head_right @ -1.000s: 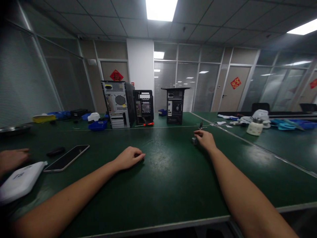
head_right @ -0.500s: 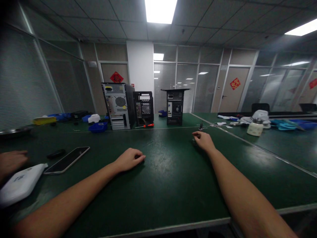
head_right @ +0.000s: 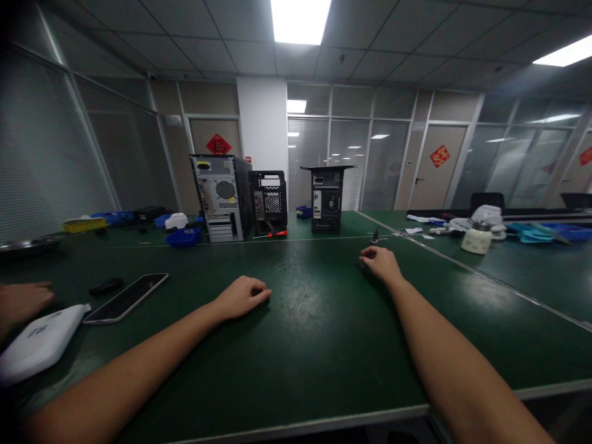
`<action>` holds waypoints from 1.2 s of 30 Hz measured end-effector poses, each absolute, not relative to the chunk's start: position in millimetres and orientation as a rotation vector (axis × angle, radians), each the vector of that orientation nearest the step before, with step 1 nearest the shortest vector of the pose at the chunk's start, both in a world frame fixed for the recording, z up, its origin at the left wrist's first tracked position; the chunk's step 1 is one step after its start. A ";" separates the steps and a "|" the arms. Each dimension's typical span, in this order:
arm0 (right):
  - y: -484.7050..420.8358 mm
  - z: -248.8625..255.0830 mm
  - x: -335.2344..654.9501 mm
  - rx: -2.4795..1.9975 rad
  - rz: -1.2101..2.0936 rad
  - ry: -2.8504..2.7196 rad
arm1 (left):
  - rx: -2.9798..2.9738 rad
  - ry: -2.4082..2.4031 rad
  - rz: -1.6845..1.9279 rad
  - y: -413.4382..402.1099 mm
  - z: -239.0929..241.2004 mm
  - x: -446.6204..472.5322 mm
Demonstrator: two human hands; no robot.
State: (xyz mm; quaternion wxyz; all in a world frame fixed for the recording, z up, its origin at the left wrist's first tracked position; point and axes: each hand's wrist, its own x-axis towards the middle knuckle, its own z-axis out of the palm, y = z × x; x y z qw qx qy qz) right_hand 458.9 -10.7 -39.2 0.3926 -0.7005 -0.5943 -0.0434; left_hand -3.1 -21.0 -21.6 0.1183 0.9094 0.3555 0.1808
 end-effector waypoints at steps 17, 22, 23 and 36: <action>-12.3 -32.4 460.8 -1.767 -0.268 -1.492 | 2.659 1.032 0.518 -20.7 -22.4 -3.7; -10.9 -35.2 464.3 -1.831 -0.201 -1.598 | 2.667 1.017 0.538 -19.5 -24.2 -4.2; -10.8 -35.7 464.3 -1.834 -0.204 -1.606 | 2.667 1.017 0.543 -19.4 -24.4 -4.2; -15.6 -32.7 451.0 -1.826 -0.176 -1.675 | 2.636 1.027 0.540 -21.3 -22.0 -4.1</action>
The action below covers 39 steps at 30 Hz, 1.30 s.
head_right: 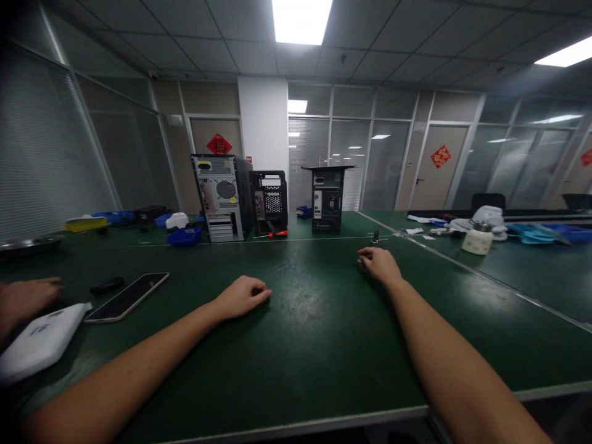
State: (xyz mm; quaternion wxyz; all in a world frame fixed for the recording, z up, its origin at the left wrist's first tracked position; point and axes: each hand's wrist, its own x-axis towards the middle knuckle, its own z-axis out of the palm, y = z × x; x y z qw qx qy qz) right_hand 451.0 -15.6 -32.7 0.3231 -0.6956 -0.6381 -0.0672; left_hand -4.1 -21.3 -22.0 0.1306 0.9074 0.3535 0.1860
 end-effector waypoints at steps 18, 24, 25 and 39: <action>-7.6 -36.4 456.1 -1.870 -0.104 -1.616 | 2.649 1.024 0.513 -23.0 -19.3 -2.3; -7.5 -31.6 456.3 -1.967 -0.051 -1.662 | 2.641 1.027 0.506 -20.7 -21.1 -2.7; -6.9 -31.9 456.0 -2.000 -0.019 -1.698 | 2.641 1.024 0.511 -20.2 -21.7 -2.7; -5.2 -47.8 439.8 -1.794 -0.133 -1.868 | 2.610 1.023 0.514 -23.8 -17.6 -2.2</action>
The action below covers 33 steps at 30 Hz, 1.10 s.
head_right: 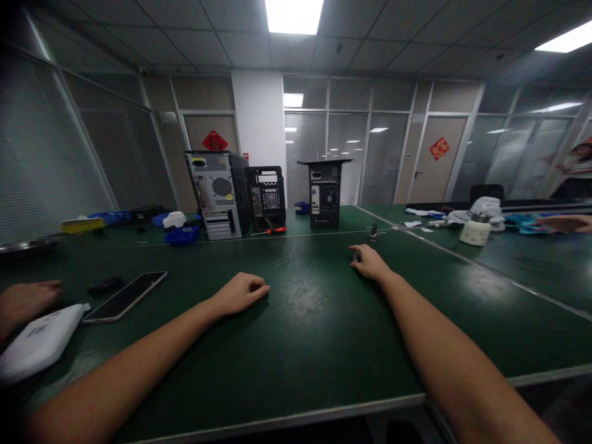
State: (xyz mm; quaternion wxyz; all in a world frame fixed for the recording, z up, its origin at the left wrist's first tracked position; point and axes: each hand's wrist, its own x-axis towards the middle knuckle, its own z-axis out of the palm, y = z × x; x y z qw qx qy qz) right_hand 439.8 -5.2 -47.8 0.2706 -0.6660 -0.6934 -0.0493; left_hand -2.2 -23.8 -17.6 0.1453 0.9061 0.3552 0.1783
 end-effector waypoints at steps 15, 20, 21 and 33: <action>-48.7 -27.7 256.6 -0.943 0.355 -2.270 | 2.459 0.973 0.605 -30.8 -20.1 8.5; -63.2 -25.8 232.6 -0.877 0.237 -2.361 | 2.197 1.004 0.647 -25.5 -27.3 13.3; -64.6 -25.1 231.8 -0.881 0.229 -2.363 | 2.142 0.992 0.652 -23.3 -29.4 13.5; -63.9 -32.7 232.1 -0.838 0.237 -2.335 | 1.838 0.949 0.759 -22.7 -31.0 17.7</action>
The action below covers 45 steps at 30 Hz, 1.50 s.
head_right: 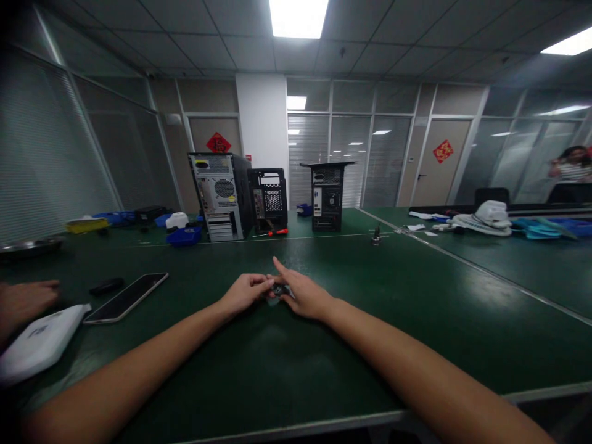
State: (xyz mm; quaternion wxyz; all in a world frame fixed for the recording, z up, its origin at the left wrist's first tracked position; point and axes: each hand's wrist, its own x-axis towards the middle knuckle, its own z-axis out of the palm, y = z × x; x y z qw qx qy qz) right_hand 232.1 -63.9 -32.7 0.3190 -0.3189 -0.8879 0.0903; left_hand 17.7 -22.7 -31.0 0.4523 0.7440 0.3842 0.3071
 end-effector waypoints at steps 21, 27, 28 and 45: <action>-65.8 -29.9 231.2 -0.987 -0.107 -2.461 | 2.132 0.961 0.717 -28.0 -23.3 14.8; -53.8 -32.4 241.2 -1.091 -0.270 -2.429 | 2.141 1.072 0.811 -26.0 -18.7 10.5; -53.0 -31.8 243.6 -1.132 -0.260 -2.373 | 2.132 1.073 0.833 -24.6 -19.2 9.9; -68.2 -15.1 230.3 -1.009 -0.176 -2.415 | 2.138 0.955 0.758 -29.8 -23.8 17.3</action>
